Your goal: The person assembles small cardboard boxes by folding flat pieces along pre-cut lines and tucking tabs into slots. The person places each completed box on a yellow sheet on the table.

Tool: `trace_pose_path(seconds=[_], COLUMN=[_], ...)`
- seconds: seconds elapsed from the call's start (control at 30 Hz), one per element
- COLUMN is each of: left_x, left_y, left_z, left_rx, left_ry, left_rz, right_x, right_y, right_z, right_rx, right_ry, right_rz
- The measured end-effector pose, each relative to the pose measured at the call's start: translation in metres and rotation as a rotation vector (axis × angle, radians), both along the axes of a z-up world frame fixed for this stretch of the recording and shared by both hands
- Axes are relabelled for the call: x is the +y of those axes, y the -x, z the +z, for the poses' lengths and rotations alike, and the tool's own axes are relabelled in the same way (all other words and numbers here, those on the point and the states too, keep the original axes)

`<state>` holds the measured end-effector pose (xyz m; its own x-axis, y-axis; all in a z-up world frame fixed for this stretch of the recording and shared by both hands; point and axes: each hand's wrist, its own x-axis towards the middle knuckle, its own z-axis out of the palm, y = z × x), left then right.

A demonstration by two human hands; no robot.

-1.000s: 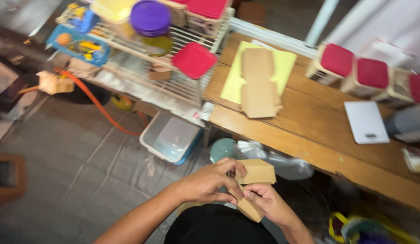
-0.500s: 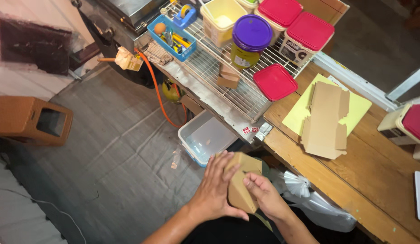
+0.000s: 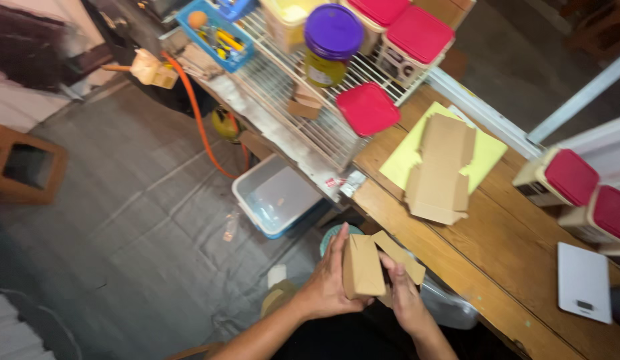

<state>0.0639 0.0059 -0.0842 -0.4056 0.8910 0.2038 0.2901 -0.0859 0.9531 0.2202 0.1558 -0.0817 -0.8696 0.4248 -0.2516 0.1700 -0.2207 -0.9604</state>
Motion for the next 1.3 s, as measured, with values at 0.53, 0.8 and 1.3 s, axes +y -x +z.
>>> trace_pose_path(seconds=[0.53, 0.8, 1.3], left_x=[0.053, 0.045, 0.051], left_y=[-0.114, -0.124, -0.117], left_z=[0.023, -0.016, 0.024], left_rx=[-0.640, -0.709, 0.291], left_ry=[0.501, 0.272, 0.012], left_rz=[-0.357, -0.266, -0.393], right_x=[0.045, 0.019, 0.029], right_y=[-0.138, -0.151, -0.174], right_z=[-0.061, 0.008, -0.029], right_rx=[-0.203, 0.065, -0.118], right_ry=[-0.263, -1.602, -0.080], right_rz=[-0.420, -0.039, 0.126])
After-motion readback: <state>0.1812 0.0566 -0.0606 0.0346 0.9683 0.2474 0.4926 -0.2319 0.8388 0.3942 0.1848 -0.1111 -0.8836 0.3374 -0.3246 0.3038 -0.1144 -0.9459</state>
